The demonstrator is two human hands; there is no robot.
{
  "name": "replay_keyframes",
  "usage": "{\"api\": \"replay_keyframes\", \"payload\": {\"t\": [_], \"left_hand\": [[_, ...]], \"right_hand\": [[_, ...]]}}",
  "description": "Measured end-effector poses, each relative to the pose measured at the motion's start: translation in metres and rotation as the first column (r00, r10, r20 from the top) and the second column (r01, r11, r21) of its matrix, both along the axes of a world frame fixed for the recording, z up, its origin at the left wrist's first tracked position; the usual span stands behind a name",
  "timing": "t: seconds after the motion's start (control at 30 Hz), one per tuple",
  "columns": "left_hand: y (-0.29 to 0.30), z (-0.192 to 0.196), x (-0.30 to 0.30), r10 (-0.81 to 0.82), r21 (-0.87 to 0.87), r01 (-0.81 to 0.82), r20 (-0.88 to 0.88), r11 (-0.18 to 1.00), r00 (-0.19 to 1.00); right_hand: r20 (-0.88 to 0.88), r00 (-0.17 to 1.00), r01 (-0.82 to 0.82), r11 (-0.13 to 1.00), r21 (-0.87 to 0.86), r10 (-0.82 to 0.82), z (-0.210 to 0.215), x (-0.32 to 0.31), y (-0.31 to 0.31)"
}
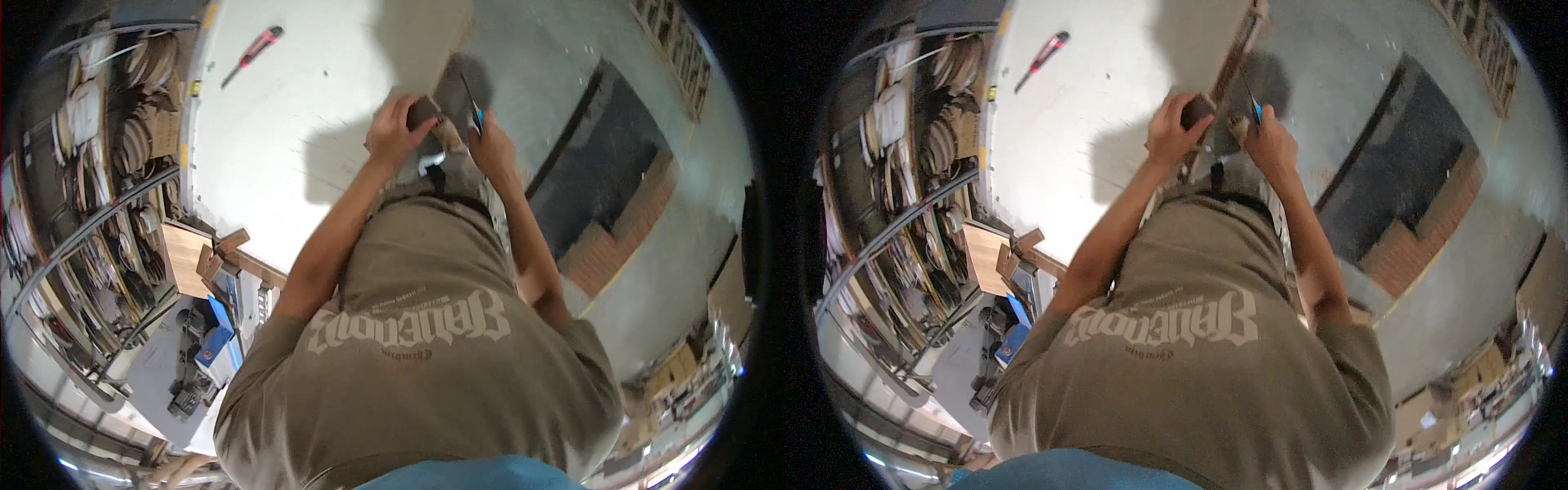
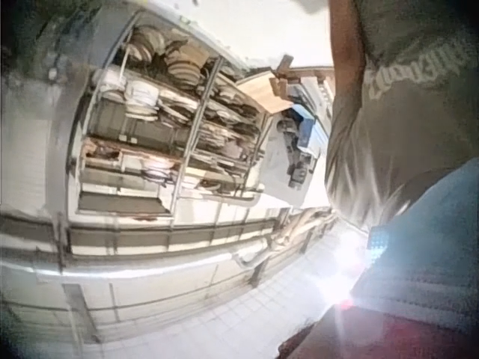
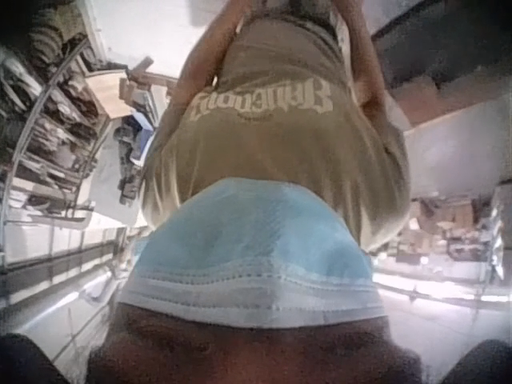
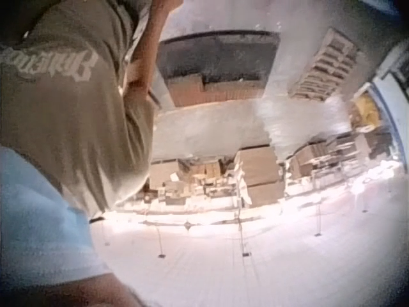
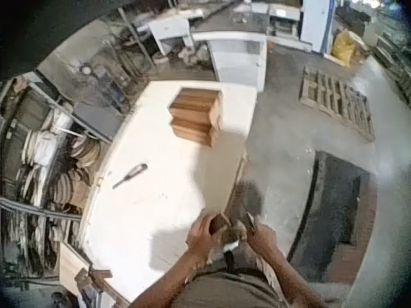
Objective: Assembling, inspecting, and cleaning the edges of wooden furniture blocks using a utility knife.
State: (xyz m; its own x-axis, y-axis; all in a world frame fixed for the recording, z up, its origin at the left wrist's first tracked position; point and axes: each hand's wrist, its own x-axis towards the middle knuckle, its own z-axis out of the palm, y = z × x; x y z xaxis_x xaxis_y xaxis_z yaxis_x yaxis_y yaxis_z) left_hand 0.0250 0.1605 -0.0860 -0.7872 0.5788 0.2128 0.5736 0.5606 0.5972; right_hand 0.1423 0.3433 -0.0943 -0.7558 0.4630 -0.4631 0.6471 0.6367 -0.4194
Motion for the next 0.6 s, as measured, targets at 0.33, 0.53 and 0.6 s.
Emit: {"api": "replay_keyframes", "payload": {"t": [0.33,0.53,0.6], "left_hand": [[-0.077,0.154,0.008,0.217,0.628,-0.173,0.007,0.759,0.976],[-0.113,0.211,0.027,0.583,0.698,-0.327,-0.159,0.637,0.797],[-0.123,0.221,0.033,0.641,0.694,-0.345,-0.217,0.632,0.736]], "right_hand": [[-0.487,0.873,-0.325,0.795,-0.512,0.043,0.117,-0.088,-0.051],[-0.832,0.525,-0.728,0.599,-0.333,0.176,0.237,-0.091,-0.091],[-0.923,0.241,-0.823,0.567,-0.030,0.300,0.250,-0.092,-0.103]]}}
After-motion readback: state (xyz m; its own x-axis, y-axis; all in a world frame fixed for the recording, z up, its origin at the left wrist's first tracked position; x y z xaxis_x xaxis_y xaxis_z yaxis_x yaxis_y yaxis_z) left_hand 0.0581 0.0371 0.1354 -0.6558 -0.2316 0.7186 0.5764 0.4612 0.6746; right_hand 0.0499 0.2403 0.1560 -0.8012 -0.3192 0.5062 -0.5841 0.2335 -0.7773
